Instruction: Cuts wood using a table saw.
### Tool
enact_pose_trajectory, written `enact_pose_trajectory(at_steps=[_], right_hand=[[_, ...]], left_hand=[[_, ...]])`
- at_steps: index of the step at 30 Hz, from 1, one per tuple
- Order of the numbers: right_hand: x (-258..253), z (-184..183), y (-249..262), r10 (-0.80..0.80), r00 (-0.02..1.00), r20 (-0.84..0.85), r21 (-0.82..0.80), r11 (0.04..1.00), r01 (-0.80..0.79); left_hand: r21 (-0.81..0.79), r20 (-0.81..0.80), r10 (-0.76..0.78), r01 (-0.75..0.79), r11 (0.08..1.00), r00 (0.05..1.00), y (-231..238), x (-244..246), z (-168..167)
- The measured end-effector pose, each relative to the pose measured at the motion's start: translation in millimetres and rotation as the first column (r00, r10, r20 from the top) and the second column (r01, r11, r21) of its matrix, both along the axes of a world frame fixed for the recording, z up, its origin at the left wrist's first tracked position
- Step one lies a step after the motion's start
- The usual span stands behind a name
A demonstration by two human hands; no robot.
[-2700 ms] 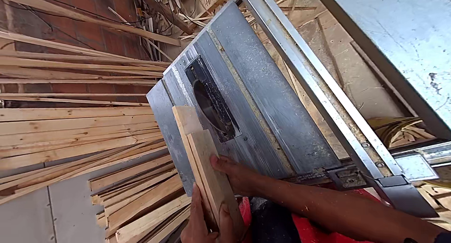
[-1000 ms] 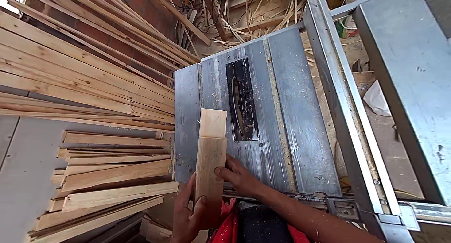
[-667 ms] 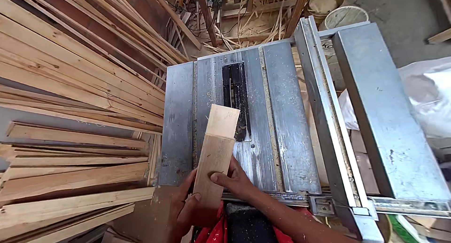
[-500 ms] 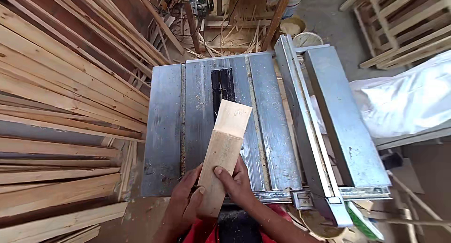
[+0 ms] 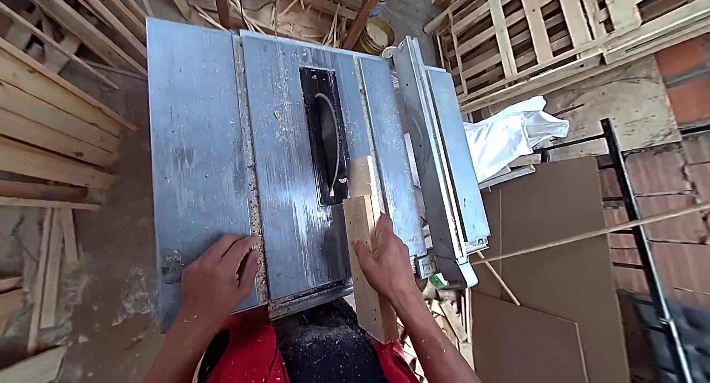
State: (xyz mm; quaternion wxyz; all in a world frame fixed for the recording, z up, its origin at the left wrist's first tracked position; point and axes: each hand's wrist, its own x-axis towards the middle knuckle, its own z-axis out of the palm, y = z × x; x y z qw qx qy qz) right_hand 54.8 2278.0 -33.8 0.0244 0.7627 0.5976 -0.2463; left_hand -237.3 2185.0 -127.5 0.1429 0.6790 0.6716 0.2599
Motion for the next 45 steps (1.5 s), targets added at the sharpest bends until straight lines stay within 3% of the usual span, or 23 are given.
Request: enact_pose_trajectory(at_steps=[5,15,22,28,37,45], right_hand=[[-27,-10,-5,-0.012,0.994,0.110,-0.036,0.999,0.016],[-59,-26,-21,-0.070,0.991,0.110,-0.042,0.996,0.075],[-51,-36,-35,-0.097,0.992,0.083,0.002,0.995,0.097],[-60,-8,-6,-0.085,0.985,0.149,0.009,0.996,0.084],[-78,-12,-2,-0.057,0.974,0.218,-0.032,0.997,0.066],[-51,-14,-15,-0.056,0.982,0.180,-0.143,0.986,0.082]], left_hand=[[0.026,0.025,0.058,-0.059,0.998,0.998,8,1,-3],[0.003,0.090,0.019,-0.019,1.000,0.996,9,-4,-3],[0.027,0.125,-0.014,0.011,1.000,0.992,10,-8,-3],[0.045,0.182,-0.023,0.015,0.999,0.983,7,-10,-5],[0.060,0.233,0.018,-0.033,0.998,0.972,5,-9,-4],[0.054,0.242,0.013,-0.027,0.998,0.970,5,-9,-8]])
